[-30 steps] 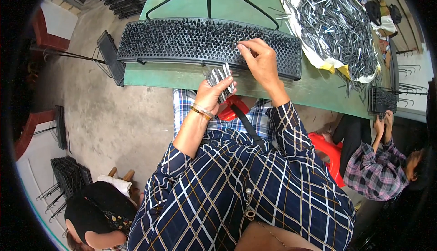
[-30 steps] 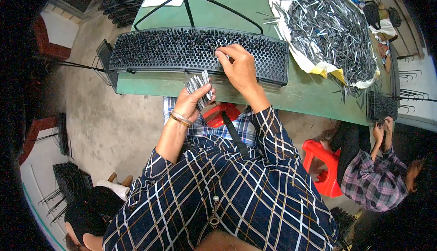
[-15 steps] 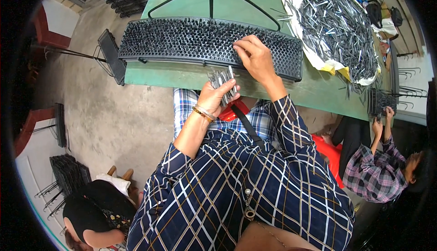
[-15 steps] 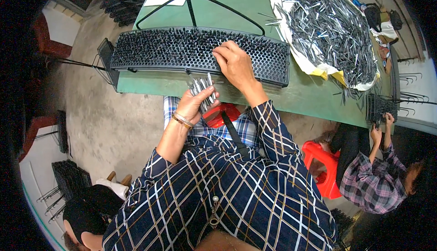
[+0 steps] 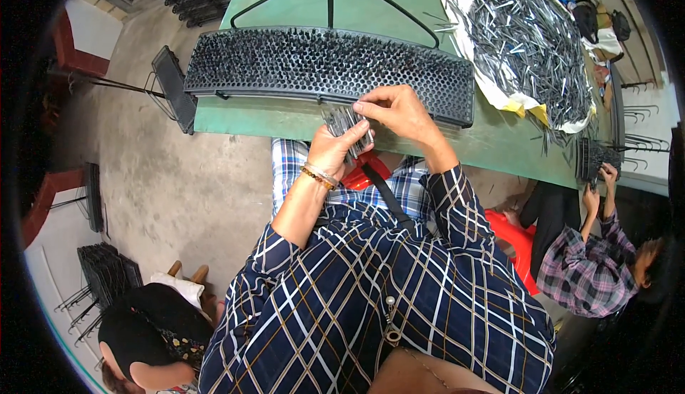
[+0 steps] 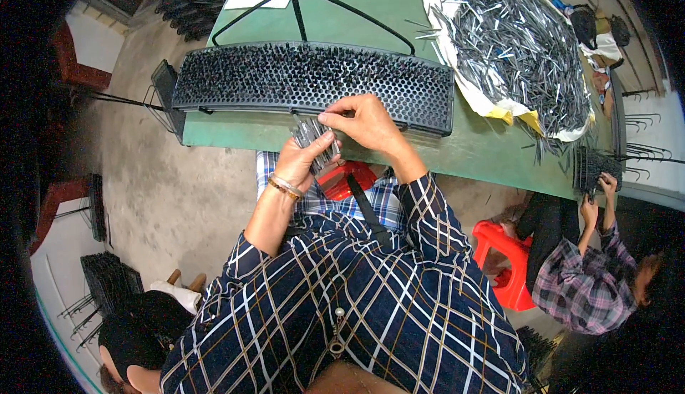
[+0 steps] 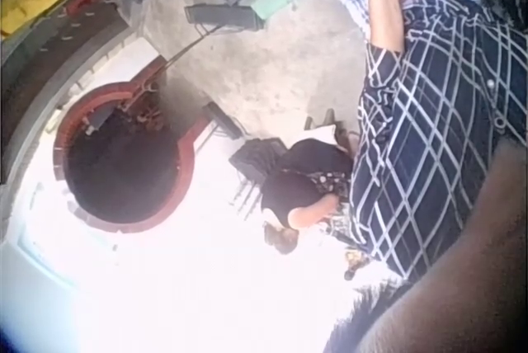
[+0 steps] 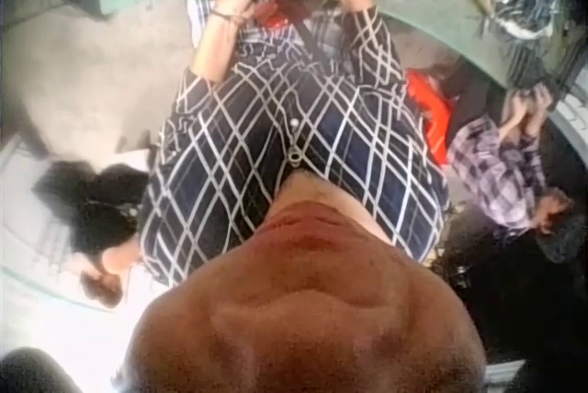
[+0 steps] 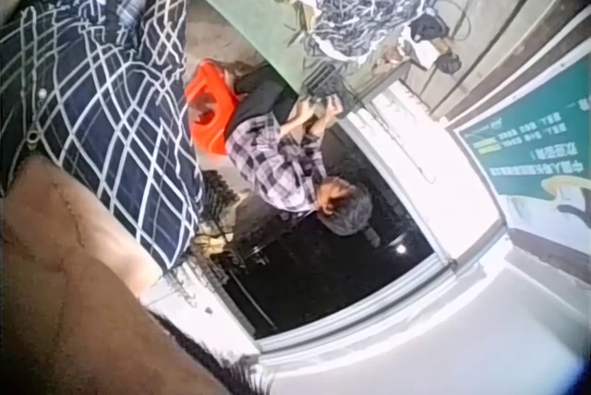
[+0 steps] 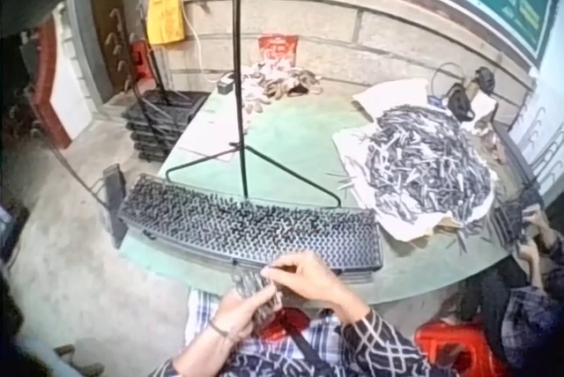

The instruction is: Inserting small metal pins or clips into a perforated metal grid.

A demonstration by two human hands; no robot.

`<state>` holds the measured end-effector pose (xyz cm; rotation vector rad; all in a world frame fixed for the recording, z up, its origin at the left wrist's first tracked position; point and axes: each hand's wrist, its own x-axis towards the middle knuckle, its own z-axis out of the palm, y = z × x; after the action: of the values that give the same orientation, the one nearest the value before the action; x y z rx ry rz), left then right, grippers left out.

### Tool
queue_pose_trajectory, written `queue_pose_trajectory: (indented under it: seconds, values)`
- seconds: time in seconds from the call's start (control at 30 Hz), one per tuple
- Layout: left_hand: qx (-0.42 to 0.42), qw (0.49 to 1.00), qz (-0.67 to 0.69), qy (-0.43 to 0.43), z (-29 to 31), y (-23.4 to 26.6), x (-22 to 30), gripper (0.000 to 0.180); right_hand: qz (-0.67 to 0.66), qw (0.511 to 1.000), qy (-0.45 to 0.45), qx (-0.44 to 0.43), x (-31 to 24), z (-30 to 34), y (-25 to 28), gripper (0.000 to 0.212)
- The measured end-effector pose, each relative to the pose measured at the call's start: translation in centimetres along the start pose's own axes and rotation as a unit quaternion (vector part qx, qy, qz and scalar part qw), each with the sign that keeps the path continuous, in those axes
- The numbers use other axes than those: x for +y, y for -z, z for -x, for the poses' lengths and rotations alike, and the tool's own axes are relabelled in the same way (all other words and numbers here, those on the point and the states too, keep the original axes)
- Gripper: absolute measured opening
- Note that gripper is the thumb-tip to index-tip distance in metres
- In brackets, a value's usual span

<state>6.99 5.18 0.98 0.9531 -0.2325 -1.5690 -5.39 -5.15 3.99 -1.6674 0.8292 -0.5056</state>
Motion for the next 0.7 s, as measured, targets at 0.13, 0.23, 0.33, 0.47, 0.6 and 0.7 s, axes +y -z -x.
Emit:
queue_pose_trajectory:
  seconds: [0.13,0.23,0.33,0.47,0.6,0.7]
  values:
    - [-0.004,1.0,-0.01,-0.003,-0.1,-0.1,-0.1,0.016,-0.011,0.999,-0.036,0.007,0.0,0.2,0.5,0.021]
    - [0.026,1.0,0.003,-0.006,0.0,0.2,0.0,0.017,-0.065,0.995,-0.059,0.042,-0.4,0.1,0.2,0.019]
    - [0.007,0.999,0.036,0.025,-0.8,-0.1,0.0,0.017,-0.08,0.988,0.025,0.131,-1.2,-0.5,0.9,0.019]
    - [-0.047,0.988,0.09,0.114,-0.8,2.1,-1.6,0.018,0.025,0.962,0.16,0.219,-0.6,-3.4,-1.3,0.016]
    - [-0.051,0.988,0.068,0.128,0.7,1.6,-2.2,0.019,0.128,0.922,0.251,0.265,0.3,-4.7,-1.7,0.016]
    - [-0.076,0.989,-0.037,0.125,3.0,1.4,-3.0,0.022,0.16,0.913,0.263,0.269,0.6,-4.7,-1.3,0.015]
